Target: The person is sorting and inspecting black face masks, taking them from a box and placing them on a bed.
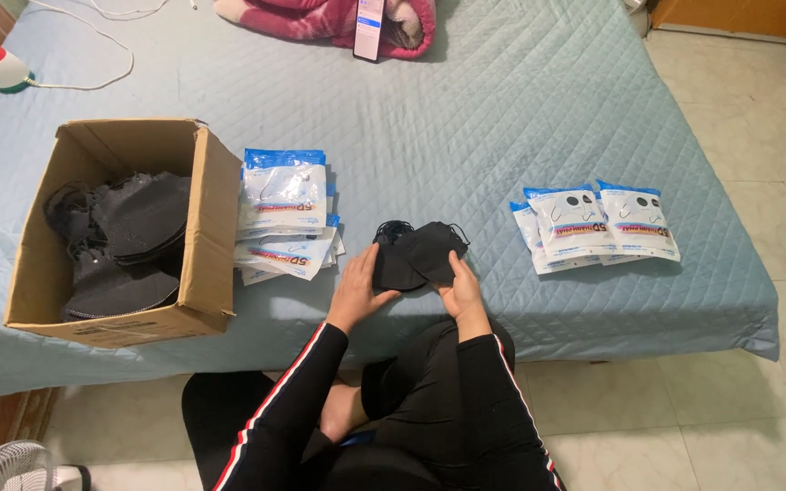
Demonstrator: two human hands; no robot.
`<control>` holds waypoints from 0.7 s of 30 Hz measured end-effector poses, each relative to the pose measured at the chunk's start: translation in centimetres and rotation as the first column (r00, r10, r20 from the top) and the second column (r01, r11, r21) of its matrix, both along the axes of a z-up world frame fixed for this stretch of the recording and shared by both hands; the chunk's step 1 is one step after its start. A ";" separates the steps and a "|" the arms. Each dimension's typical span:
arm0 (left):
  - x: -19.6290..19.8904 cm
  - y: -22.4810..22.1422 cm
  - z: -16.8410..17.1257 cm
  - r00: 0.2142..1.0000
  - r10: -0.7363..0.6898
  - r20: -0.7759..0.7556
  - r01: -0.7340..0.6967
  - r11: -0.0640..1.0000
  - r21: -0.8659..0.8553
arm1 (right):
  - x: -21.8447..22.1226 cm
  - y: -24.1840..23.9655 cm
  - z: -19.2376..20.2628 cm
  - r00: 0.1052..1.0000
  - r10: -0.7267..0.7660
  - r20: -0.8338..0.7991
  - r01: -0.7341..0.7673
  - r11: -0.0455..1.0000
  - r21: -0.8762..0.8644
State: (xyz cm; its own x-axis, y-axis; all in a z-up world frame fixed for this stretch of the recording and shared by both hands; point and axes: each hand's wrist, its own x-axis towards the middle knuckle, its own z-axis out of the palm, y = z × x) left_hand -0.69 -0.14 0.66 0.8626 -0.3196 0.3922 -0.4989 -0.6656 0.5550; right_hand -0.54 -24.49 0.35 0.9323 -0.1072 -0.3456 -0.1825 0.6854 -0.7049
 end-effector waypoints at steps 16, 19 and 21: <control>0.0 -0.1 -0.3 1.000 0.017 0.010 -0.017 1.000 -0.001 | 0.0 0.1 1.0 0.996 -0.079 -0.040 0.079 0.997 0.010; -0.1 0.1 -0.2 1.000 0.013 0.001 -0.013 1.000 -0.016 | 0.8 -1.1 -1.0 0.993 -0.119 -0.012 0.119 0.993 -0.006; -0.3 0.1 0.0 1.000 0.008 -0.019 -0.008 0.999 -0.039 | 0.9 -1.6 -1.5 0.986 -0.167 0.005 0.167 0.986 -0.006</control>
